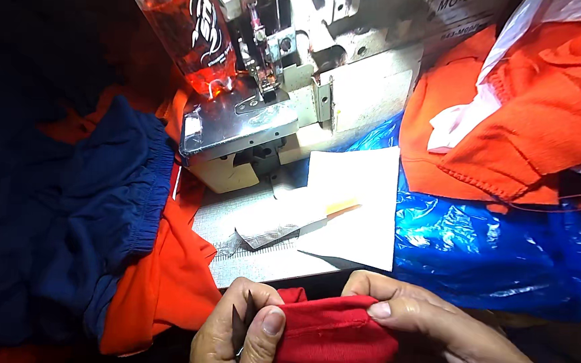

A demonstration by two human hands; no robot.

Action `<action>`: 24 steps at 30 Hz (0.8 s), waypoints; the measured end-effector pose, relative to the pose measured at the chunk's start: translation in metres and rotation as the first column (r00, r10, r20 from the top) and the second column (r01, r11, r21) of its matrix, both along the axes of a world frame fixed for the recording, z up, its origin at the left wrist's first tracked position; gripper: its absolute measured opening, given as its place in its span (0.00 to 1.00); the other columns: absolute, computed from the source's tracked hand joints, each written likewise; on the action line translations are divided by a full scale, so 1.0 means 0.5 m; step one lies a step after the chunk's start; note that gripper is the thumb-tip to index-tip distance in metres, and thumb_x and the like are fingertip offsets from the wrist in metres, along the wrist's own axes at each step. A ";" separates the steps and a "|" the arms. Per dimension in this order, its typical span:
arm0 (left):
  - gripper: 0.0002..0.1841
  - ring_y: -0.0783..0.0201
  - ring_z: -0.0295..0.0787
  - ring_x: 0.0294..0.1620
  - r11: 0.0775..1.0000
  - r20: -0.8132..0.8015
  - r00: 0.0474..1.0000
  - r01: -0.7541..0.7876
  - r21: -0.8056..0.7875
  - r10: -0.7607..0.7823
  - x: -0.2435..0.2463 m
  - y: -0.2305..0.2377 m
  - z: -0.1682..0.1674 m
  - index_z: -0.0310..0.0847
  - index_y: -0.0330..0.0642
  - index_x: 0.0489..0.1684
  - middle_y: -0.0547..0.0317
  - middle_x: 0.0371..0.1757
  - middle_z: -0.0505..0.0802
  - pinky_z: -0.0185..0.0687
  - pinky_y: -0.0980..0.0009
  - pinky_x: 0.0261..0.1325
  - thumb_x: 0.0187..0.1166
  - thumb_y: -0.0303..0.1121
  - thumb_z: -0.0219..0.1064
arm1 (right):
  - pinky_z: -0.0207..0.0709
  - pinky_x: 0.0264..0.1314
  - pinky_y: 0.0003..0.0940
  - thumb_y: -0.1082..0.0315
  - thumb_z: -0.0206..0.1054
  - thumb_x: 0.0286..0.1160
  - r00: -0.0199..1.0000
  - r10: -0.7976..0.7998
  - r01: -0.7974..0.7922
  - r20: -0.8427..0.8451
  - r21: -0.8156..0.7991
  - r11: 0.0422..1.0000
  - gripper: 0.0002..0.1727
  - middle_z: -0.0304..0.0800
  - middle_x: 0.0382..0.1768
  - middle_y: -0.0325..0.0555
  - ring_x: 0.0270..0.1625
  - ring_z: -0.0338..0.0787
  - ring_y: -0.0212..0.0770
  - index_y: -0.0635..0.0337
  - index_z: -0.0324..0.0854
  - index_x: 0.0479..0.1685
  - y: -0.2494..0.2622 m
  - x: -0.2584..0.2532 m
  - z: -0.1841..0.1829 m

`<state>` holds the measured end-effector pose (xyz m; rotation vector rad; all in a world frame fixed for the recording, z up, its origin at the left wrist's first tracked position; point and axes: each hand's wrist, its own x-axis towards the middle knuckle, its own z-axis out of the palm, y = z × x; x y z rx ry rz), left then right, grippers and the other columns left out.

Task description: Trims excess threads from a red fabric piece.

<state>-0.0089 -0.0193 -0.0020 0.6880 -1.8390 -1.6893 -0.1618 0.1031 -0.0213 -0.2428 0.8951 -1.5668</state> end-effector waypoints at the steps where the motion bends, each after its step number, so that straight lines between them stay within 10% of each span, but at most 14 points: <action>1: 0.05 0.90 0.74 0.22 1.000 0.008 1.000 -0.011 -0.011 0.011 -0.003 0.001 0.000 0.78 0.50 0.44 0.82 0.30 0.84 0.71 0.91 0.21 0.88 0.28 0.58 | 0.82 0.45 0.19 0.73 0.48 0.81 1.000 -0.007 0.008 0.021 -0.022 1.000 0.16 0.90 0.32 0.29 0.39 0.88 0.21 0.47 0.82 0.37 -0.002 0.004 -0.004; 7: 0.04 0.88 0.75 0.22 0.954 0.179 0.979 -0.043 -0.296 0.099 -0.012 -0.005 -0.005 0.81 0.38 0.39 0.73 0.27 0.85 0.72 0.90 0.24 0.83 0.25 0.62 | 0.84 0.50 0.21 0.72 0.49 0.90 0.992 -0.116 0.116 -0.049 0.001 0.993 0.17 0.92 0.33 0.31 0.40 0.90 0.22 0.50 0.83 0.36 -0.005 0.016 -0.007; 12: 0.19 0.80 0.79 0.38 0.824 0.281 0.943 0.014 -0.567 0.177 0.000 -0.009 -0.001 0.85 0.23 0.57 0.49 0.46 0.87 0.75 0.89 0.39 0.77 0.33 0.72 | 0.83 0.49 0.20 0.73 0.49 0.89 0.966 -0.209 0.207 -0.152 -0.034 0.978 0.18 0.89 0.33 0.28 0.40 0.88 0.21 0.50 0.85 0.36 -0.004 0.025 -0.017; 24: 0.18 0.64 0.89 0.41 0.762 0.381 0.922 0.198 -0.617 0.069 -0.007 0.064 0.026 0.88 0.22 0.57 0.39 0.44 0.96 0.80 0.78 0.50 0.81 0.31 0.69 | 0.86 0.55 0.23 0.74 0.43 0.91 0.959 -0.220 0.226 -0.176 0.012 0.974 0.21 0.93 0.37 0.31 0.45 0.92 0.24 0.54 0.86 0.42 -0.004 0.028 -0.009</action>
